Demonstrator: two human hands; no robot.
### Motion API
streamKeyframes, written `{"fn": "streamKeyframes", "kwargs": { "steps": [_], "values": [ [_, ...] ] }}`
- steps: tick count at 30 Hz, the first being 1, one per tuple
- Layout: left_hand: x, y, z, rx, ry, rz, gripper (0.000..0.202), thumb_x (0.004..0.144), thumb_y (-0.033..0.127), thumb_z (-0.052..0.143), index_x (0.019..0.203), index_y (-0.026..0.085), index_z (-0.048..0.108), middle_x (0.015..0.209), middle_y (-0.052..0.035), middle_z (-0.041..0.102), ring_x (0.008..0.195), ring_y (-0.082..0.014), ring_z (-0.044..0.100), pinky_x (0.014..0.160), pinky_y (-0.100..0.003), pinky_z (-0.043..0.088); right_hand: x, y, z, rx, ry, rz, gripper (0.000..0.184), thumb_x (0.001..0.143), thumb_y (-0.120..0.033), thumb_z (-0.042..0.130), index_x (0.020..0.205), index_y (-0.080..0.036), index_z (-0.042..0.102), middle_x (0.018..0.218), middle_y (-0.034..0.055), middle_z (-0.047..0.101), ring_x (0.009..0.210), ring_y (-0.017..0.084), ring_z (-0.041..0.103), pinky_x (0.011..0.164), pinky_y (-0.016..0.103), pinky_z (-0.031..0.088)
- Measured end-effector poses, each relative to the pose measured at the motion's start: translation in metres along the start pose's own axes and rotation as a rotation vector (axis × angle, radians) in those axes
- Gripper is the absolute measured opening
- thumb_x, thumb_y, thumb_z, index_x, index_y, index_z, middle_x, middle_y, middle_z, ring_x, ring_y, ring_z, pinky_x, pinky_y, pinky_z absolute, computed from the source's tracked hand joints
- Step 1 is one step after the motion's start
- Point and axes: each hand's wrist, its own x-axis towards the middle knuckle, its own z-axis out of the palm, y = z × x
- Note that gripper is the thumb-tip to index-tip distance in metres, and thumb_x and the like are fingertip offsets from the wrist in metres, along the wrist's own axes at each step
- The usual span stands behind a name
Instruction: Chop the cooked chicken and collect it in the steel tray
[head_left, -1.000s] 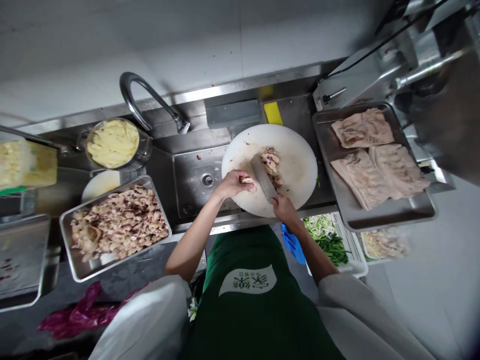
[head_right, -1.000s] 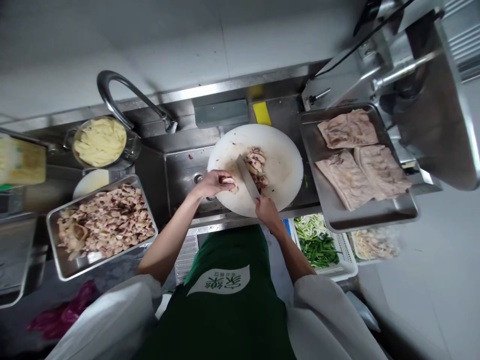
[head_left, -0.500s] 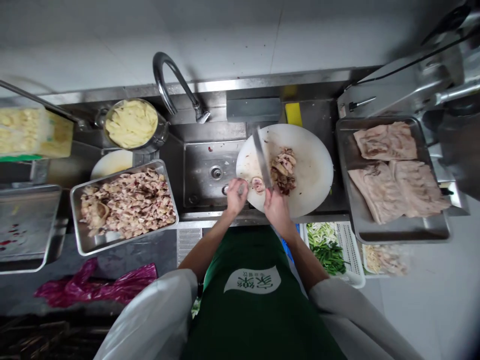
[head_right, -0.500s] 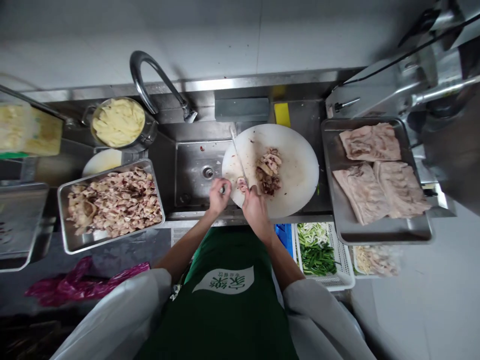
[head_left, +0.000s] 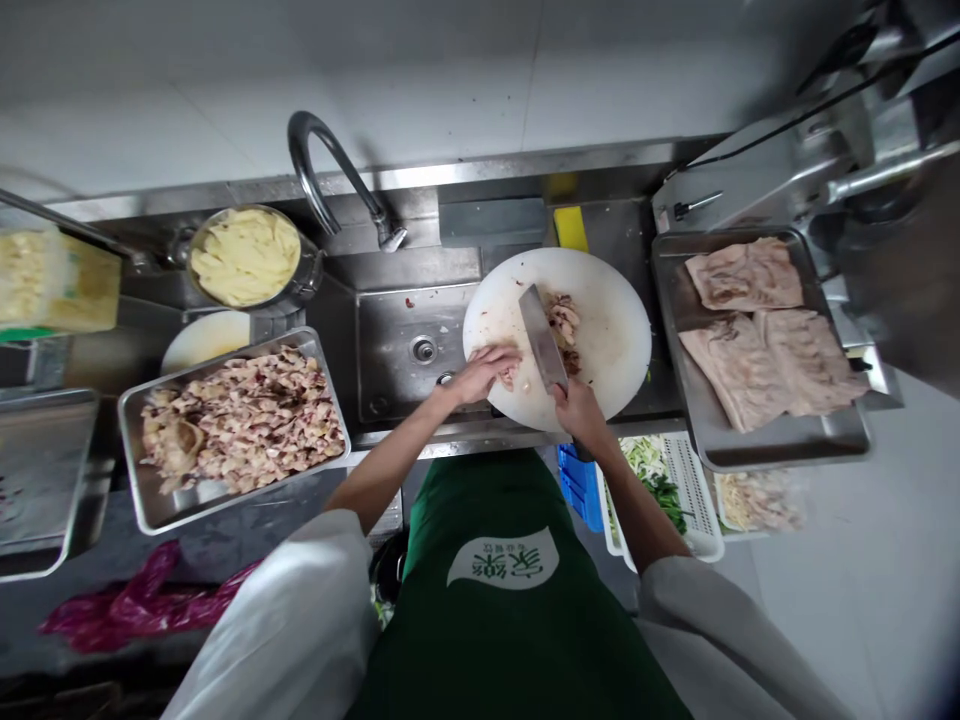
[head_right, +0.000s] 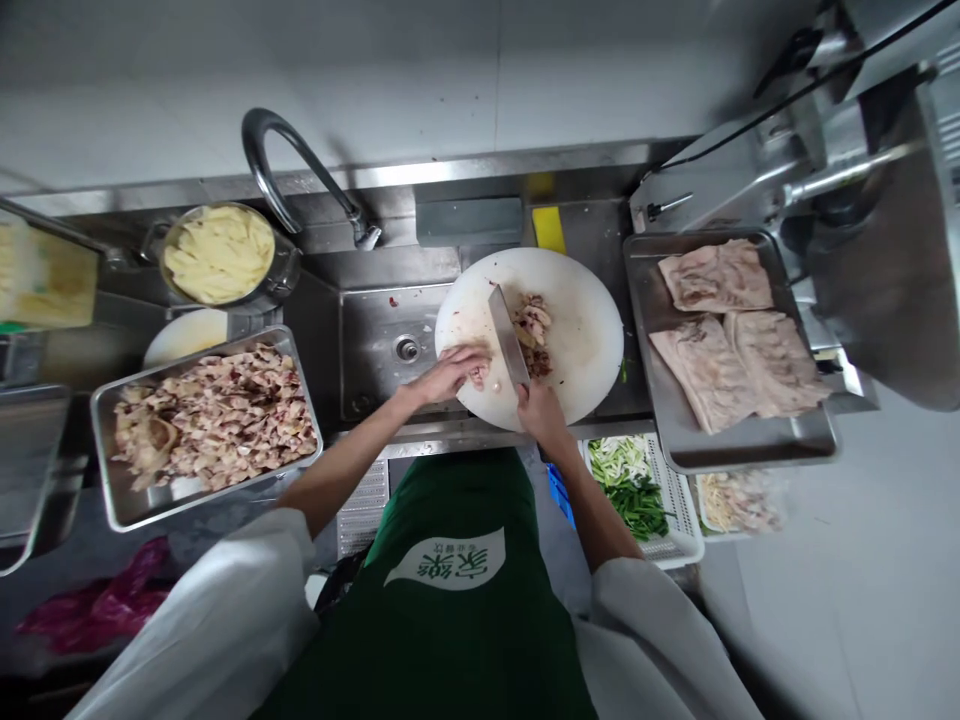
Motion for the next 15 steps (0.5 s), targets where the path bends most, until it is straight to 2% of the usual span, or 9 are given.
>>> {"fn": "streamKeyframes", "kwargs": {
  "steps": [2, 3, 5, 7, 9, 11, 13, 15],
  "values": [
    [0.011, -0.007, 0.002, 0.013, -0.120, 0.030, 0.039, 0.081, 0.006, 0.061, 0.113, 0.026, 0.071, 0.117, -0.0070, 0.068, 0.114, -0.0249, 0.061, 0.108, -0.046, 0.047, -0.005, 0.008, 0.003, 0.007, -0.023, 0.012, 0.034, 0.099, -0.025, 0.041, 0.113, -0.006, 0.065, 0.106, 0.0190, 0.072, 0.099, 0.029, 0.066, 0.084, 0.033, 0.045],
    [0.013, -0.007, 0.007, 0.016, -0.111, 0.001, 0.033, 0.082, 0.009, 0.064, 0.110, 0.025, 0.071, 0.113, -0.0075, 0.068, 0.109, -0.0250, 0.063, 0.105, -0.045, 0.049, -0.008, 0.009, 0.004, 0.015, -0.026, 0.024, 0.033, 0.099, -0.025, 0.041, 0.112, -0.007, 0.065, 0.104, 0.0185, 0.073, 0.098, 0.028, 0.067, 0.084, 0.032, 0.045],
    [0.008, 0.001, 0.022, 0.025, 0.026, -0.118, 0.025, 0.083, 0.019, 0.071, 0.109, 0.022, 0.070, 0.108, -0.0093, 0.066, 0.104, -0.0258, 0.063, 0.097, -0.043, 0.053, -0.013, 0.007, 0.004, 0.031, -0.008, 0.054, 0.034, 0.101, -0.027, 0.039, 0.111, -0.008, 0.065, 0.100, 0.0174, 0.073, 0.095, 0.028, 0.067, 0.081, 0.032, 0.045],
    [-0.005, 0.015, 0.036, 0.029, 0.249, -0.249, 0.028, 0.085, 0.029, 0.074, 0.110, 0.020, 0.068, 0.107, -0.0103, 0.064, 0.102, -0.0257, 0.063, 0.091, -0.041, 0.055, -0.021, -0.002, -0.001, 0.045, 0.039, 0.083, 0.036, 0.102, -0.029, 0.038, 0.113, -0.008, 0.064, 0.097, 0.0170, 0.073, 0.091, 0.027, 0.068, 0.078, 0.031, 0.045],
    [-0.021, 0.030, 0.045, 0.027, 0.481, -0.330, 0.024, 0.089, 0.035, 0.070, 0.108, 0.020, 0.066, 0.105, -0.0097, 0.062, 0.101, -0.0236, 0.062, 0.090, -0.039, 0.055, -0.028, -0.016, -0.008, 0.062, 0.112, 0.091, 0.040, 0.104, -0.032, 0.035, 0.118, -0.007, 0.062, 0.094, 0.0177, 0.073, 0.087, 0.028, 0.068, 0.075, 0.031, 0.045],
    [-0.034, 0.039, 0.048, 0.034, 0.657, -0.365, 0.018, 0.095, 0.036, 0.062, 0.103, 0.020, 0.066, 0.103, -0.0087, 0.062, 0.101, -0.0217, 0.062, 0.091, -0.038, 0.054, -0.032, -0.033, -0.012, 0.090, 0.189, 0.067, 0.045, 0.106, -0.036, 0.031, 0.123, -0.006, 0.060, 0.095, 0.0188, 0.073, 0.084, 0.027, 0.069, 0.073, 0.031, 0.045],
    [-0.039, 0.040, 0.048, 0.040, 0.699, -0.350, 0.018, 0.099, 0.034, 0.057, 0.099, 0.020, 0.067, 0.103, -0.0087, 0.064, 0.103, -0.0213, 0.062, 0.094, -0.039, 0.052, -0.030, -0.050, -0.008, 0.118, 0.216, 0.013, 0.047, 0.107, -0.037, 0.028, 0.125, -0.008, 0.061, 0.099, 0.0193, 0.073, 0.087, 0.027, 0.069, 0.073, 0.030, 0.046],
    [-0.038, 0.036, 0.050, 0.015, 0.618, -0.288, 0.019, 0.099, 0.035, 0.057, 0.099, 0.020, 0.068, 0.106, -0.0098, 0.065, 0.104, -0.0218, 0.061, 0.096, -0.040, 0.052, -0.019, -0.061, 0.005, 0.119, 0.120, -0.045, 0.043, 0.106, -0.031, 0.031, 0.120, -0.010, 0.065, 0.102, 0.0185, 0.074, 0.091, 0.025, 0.070, 0.075, 0.028, 0.046]
  ]
}}
